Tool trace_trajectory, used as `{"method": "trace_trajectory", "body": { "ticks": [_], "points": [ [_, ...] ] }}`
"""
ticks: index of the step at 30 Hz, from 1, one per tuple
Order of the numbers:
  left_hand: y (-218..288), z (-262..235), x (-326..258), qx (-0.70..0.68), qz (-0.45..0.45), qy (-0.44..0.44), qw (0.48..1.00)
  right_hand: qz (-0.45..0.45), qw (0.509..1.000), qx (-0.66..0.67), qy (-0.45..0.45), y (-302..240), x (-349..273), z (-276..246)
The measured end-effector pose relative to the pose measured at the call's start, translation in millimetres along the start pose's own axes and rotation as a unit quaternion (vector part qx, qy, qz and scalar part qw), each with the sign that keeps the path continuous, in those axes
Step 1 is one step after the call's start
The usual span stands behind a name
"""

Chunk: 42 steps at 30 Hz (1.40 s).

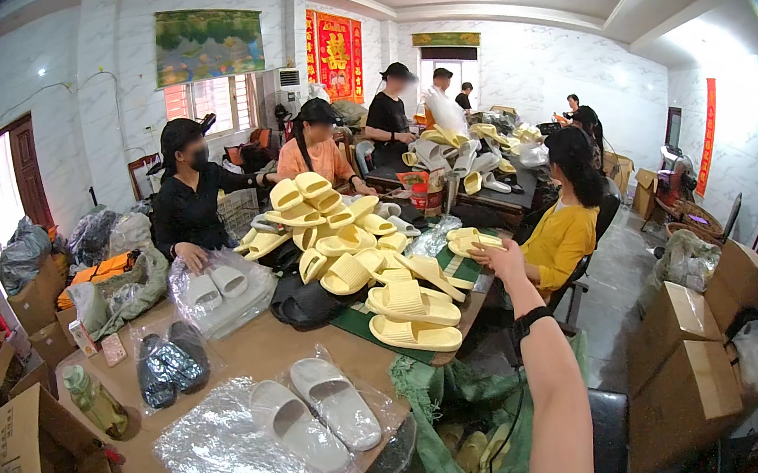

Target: Packing pairs of sandals into clear plastic bags and placing them aside.

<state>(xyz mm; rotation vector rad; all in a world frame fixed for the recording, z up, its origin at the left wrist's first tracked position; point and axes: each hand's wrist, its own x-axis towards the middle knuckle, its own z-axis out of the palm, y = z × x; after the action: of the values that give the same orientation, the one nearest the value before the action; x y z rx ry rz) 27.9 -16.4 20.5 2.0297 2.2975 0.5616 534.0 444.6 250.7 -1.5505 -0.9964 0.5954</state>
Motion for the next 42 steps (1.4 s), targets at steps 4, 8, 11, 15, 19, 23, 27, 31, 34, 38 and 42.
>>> {"method": "trace_trajectory", "body": {
  "ticks": [4, 8, 11, 15, 19, 23, 27, 31, 34, 38, 42],
  "points": [
    [0.2, -0.8, -0.6, 0.01, -0.007, -0.013, 1.0, -0.014, 0.997, -0.026, -0.065, 6.5, -8.5, 15.0],
    [1.8, -2.9, -1.8, 0.003, -0.01, -0.009, 1.0, -0.008, 0.997, 0.023, -0.075, 13.3, -10.5, 37.7],
    [2.4, 0.5, 1.1, -0.004, -0.004, -0.013, 1.0, -0.051, 0.995, 0.006, -0.088, 40.3, 9.3, 39.1],
    [-1.9, 5.4, -2.1, -0.001, -0.013, -0.014, 1.0, -0.043, 0.995, -0.032, -0.082, 51.8, -4.1, 59.6],
    [-0.5, 4.7, 2.7, -0.006, -0.001, -0.011, 1.0, -0.049, 0.99, -0.03, -0.13, 68.6, -24.2, 66.1],
    [-1.4, 3.7, -0.7, 0.0, -0.012, -0.007, 1.0, -0.07, 0.97, -0.051, -0.227, 81.8, -75.1, 103.3],
    [1.8, 3.0, 0.8, 0.008, -0.015, -0.016, 1.0, -0.128, 0.938, -0.094, -0.308, 108.1, -132.7, 131.0],
    [1.5, 5.6, 0.4, 0.009, -0.005, -0.005, 1.0, -0.148, 0.906, -0.077, -0.39, 117.5, -192.0, 154.3],
    [-3.4, 7.5, -2.0, 0.017, -0.011, 0.001, 1.0, -0.18, 0.876, -0.111, -0.435, 114.0, -229.6, 174.5],
    [1.7, 2.8, 3.3, 0.009, -0.029, -0.028, 0.999, -0.206, 0.87, -0.135, -0.428, 136.1, -255.1, 185.0],
    [2.3, 5.3, 4.9, 0.007, -0.031, -0.032, 0.999, -0.203, 0.886, -0.132, -0.394, 156.4, -262.0, 190.5]
  ]
}}
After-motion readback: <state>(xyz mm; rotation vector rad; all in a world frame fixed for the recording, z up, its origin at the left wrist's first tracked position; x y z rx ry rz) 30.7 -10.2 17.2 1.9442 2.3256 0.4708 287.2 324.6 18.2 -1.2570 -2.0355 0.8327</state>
